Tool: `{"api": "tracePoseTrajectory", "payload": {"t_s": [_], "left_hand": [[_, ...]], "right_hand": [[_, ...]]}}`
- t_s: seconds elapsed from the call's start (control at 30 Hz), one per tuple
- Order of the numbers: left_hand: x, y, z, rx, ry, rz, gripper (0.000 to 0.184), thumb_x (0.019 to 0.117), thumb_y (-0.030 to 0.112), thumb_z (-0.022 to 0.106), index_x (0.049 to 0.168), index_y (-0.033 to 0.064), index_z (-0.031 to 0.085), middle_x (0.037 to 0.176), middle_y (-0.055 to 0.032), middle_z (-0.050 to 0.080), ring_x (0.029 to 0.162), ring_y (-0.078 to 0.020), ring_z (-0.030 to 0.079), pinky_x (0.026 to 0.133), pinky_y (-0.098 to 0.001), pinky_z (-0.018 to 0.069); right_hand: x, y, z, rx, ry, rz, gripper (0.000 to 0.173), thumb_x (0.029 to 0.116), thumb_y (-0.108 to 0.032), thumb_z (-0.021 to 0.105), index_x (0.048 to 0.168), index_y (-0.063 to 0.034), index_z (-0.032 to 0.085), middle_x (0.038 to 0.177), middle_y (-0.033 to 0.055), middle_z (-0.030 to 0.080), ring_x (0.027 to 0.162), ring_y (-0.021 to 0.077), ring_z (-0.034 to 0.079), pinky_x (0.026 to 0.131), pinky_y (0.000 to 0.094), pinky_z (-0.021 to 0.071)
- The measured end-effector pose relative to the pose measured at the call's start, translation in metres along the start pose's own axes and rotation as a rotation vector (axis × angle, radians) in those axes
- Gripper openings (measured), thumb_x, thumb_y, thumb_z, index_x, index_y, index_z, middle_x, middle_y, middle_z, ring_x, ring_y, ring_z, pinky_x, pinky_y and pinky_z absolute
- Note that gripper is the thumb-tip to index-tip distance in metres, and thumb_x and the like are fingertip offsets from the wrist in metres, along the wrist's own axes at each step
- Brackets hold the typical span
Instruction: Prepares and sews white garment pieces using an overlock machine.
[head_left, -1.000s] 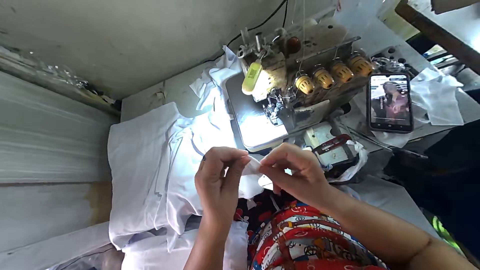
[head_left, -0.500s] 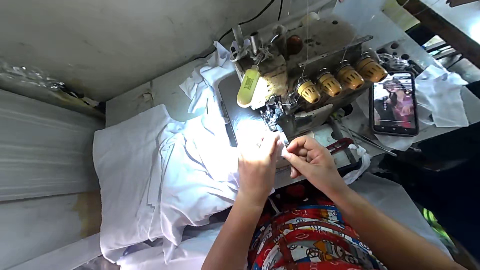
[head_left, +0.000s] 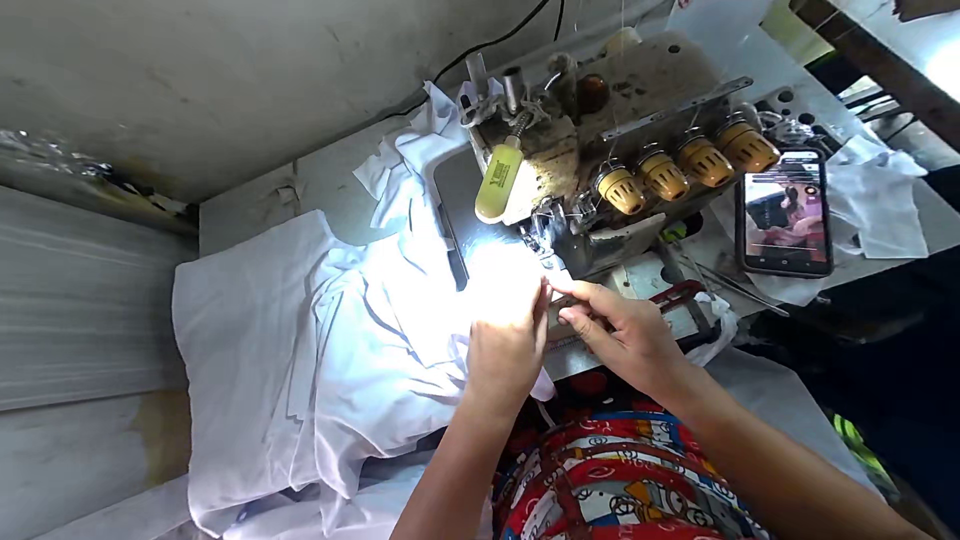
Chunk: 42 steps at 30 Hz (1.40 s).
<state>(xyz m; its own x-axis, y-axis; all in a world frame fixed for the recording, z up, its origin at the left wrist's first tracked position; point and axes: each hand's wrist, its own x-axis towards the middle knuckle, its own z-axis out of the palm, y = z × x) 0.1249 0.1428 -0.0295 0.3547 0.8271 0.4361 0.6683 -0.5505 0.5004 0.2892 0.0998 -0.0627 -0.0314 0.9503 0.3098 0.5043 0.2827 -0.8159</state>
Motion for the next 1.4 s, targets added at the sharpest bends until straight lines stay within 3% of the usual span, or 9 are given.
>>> {"api": "tracePoseTrajectory", "payload": {"t_s": [0.37,0.5,0.63,0.83,0.97,1.03,1.2,1.3,1.4], "left_hand": [[0.027,-0.028,-0.006,-0.054,-0.022,0.051,0.018,0.0964,0.004,0.061,0.106,0.0012,0.076,0.118,-0.0147,0.073,0.120,-0.0267,0.066,0.109,-0.0414,0.0466],[0.052,-0.037,-0.008,-0.022,-0.054,0.043,0.014,0.0973,0.005,0.060,0.094,-0.0015,0.072,0.102,-0.0175,0.070,0.105,-0.0301,0.068,0.097,-0.0443,0.0521],[0.047,-0.042,-0.011,0.159,-0.045,-0.062,0.027,0.1022,0.019,0.057,0.118,0.0008,0.071,0.119,-0.0201,0.070,0.117,-0.0366,0.064,0.104,-0.0535,0.0467],[0.006,-0.038,-0.043,0.132,0.051,-0.183,0.016,0.0937,0.004,0.065,0.104,-0.0025,0.075,0.100,-0.0188,0.072,0.097,-0.0310,0.070,0.088,-0.0464,0.0566],[-0.023,-0.007,-0.058,0.165,0.017,-0.147,0.018,0.0938,0.018,0.064,0.090,0.0046,0.077,0.084,-0.0069,0.073,0.078,-0.0171,0.069,0.073,-0.0331,0.0563],[-0.028,0.013,-0.053,0.086,-0.033,-0.102,0.020,0.0929,0.022,0.064,0.090,0.0077,0.077,0.080,-0.0014,0.073,0.073,-0.0080,0.066,0.069,-0.0244,0.0530],[-0.005,0.023,-0.028,-0.046,-0.157,0.001,0.025,0.0988,0.029,0.061,0.098,0.0095,0.077,0.077,0.0011,0.072,0.064,-0.0042,0.063,0.060,-0.0210,0.0518],[0.010,0.033,-0.027,0.043,-0.284,-0.073,0.049,0.1083,0.041,0.040,0.092,0.0058,0.071,0.067,-0.0058,0.062,0.060,-0.0192,0.062,0.053,-0.0391,0.0498],[0.026,0.038,-0.036,-0.024,-0.530,-0.206,0.050,0.1091,0.041,0.040,0.098,0.0051,0.072,0.077,-0.0097,0.067,0.074,-0.0248,0.067,0.065,-0.0493,0.0516]], "right_hand": [[-0.001,-0.003,-0.004,0.010,-0.147,-0.018,0.043,0.1062,-0.030,0.051,0.136,-0.0003,0.060,0.090,0.0026,0.073,0.065,0.0079,0.063,0.059,0.0248,0.0542],[-0.003,-0.008,-0.011,0.070,-0.177,-0.029,0.040,0.1069,-0.029,0.050,0.136,-0.0026,0.060,0.094,0.0022,0.074,0.070,0.0059,0.065,0.062,0.0231,0.0555],[-0.003,-0.012,-0.013,0.109,-0.164,-0.071,0.034,0.1065,-0.025,0.052,0.129,-0.0048,0.066,0.094,0.0054,0.074,0.072,0.0062,0.067,0.063,0.0225,0.0567],[0.000,-0.014,-0.004,0.206,-0.112,-0.255,0.022,0.1044,-0.015,0.056,0.111,-0.0039,0.074,0.106,0.0088,0.074,0.088,0.0052,0.068,0.077,0.0183,0.0563],[0.003,-0.017,0.002,0.130,-0.134,-0.383,0.028,0.1053,-0.014,0.053,0.130,-0.0085,0.066,0.135,0.0154,0.065,0.109,0.0201,0.070,0.084,0.0322,0.0593],[0.008,-0.014,-0.001,0.098,-0.163,-0.424,0.030,0.1054,-0.013,0.053,0.132,-0.0068,0.064,0.131,0.0156,0.067,0.102,0.0222,0.072,0.080,0.0342,0.0592],[0.022,0.001,-0.031,0.000,-0.092,-0.309,0.011,0.0949,-0.008,0.064,0.098,-0.0011,0.072,0.093,0.0144,0.071,0.084,0.0234,0.070,0.073,0.0366,0.0579],[0.023,0.008,-0.044,-0.064,-0.029,-0.301,0.011,0.0949,-0.008,0.063,0.096,-0.0018,0.073,0.094,0.0128,0.072,0.083,0.0203,0.070,0.074,0.0326,0.0573],[0.015,0.007,-0.047,-0.050,0.014,-0.319,0.012,0.0961,-0.009,0.063,0.096,-0.0025,0.072,0.091,0.0120,0.072,0.081,0.0186,0.069,0.072,0.0298,0.0559]]}}
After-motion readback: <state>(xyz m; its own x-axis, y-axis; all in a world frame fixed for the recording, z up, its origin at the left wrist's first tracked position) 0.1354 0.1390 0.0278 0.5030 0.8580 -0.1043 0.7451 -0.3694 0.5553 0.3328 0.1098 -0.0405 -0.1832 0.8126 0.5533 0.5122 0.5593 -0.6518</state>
